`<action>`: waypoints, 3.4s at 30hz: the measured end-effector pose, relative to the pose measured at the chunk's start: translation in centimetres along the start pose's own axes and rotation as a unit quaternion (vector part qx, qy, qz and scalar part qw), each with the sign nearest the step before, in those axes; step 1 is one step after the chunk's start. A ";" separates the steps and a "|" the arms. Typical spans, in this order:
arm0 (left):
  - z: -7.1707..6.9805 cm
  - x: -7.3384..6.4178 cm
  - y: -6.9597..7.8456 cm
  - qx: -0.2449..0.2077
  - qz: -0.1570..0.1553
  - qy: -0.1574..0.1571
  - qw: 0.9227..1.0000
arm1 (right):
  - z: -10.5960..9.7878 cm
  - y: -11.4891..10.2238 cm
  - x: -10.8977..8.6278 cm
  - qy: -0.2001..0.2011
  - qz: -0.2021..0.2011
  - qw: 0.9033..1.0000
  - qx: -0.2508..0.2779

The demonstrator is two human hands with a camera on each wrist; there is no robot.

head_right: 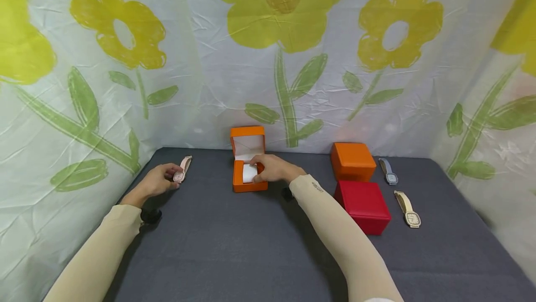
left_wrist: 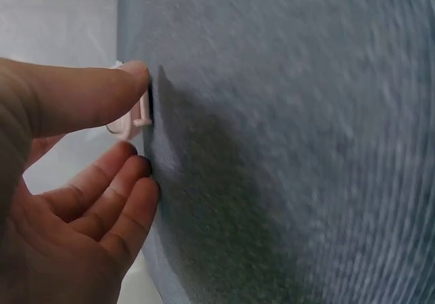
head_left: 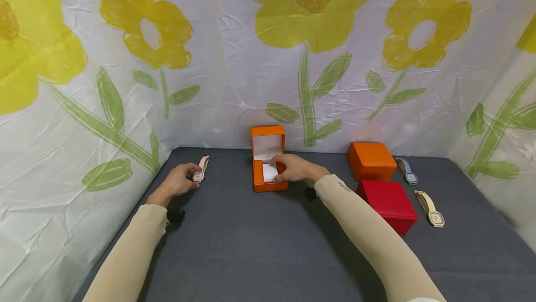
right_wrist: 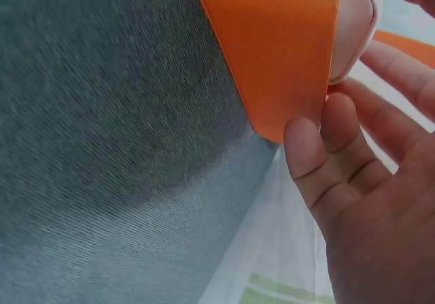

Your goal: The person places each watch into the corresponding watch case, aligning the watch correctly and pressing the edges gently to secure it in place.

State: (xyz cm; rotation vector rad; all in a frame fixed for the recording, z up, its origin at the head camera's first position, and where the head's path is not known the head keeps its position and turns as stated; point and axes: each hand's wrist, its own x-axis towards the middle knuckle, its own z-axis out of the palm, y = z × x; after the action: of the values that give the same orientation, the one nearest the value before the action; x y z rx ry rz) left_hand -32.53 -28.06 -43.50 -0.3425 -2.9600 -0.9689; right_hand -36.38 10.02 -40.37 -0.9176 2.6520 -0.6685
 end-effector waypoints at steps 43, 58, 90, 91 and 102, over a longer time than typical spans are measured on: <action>2.3 0.1 2.1 -0.031 0.009 0.021 0.999 | 0.6 -0.1 -0.9 0.072 -0.029 0.997 0.005; 4.3 -0.3 7.4 -0.086 0.077 0.021 0.993 | 0.2 -0.4 -2.3 0.116 -0.041 0.991 0.057; 7.4 -0.9 15.6 -0.348 0.165 -0.045 0.922 | 1.6 -0.9 -6.1 0.137 -0.135 0.944 0.268; 7.5 -0.9 15.7 -0.355 0.166 -0.047 0.919 | 1.6 -0.9 -6.1 0.137 -0.136 0.942 0.273; 8.0 -1.1 16.1 -0.418 0.158 -0.068 0.892 | 0.0 -3.6 -8.1 0.132 -0.135 0.944 0.270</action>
State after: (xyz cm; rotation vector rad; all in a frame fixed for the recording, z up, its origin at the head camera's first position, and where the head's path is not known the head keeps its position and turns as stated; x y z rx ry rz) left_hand -27.58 -10.96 -40.69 -0.8786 -2.2726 -2.1603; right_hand -28.29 12.65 -37.88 -1.0803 2.3475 -1.5863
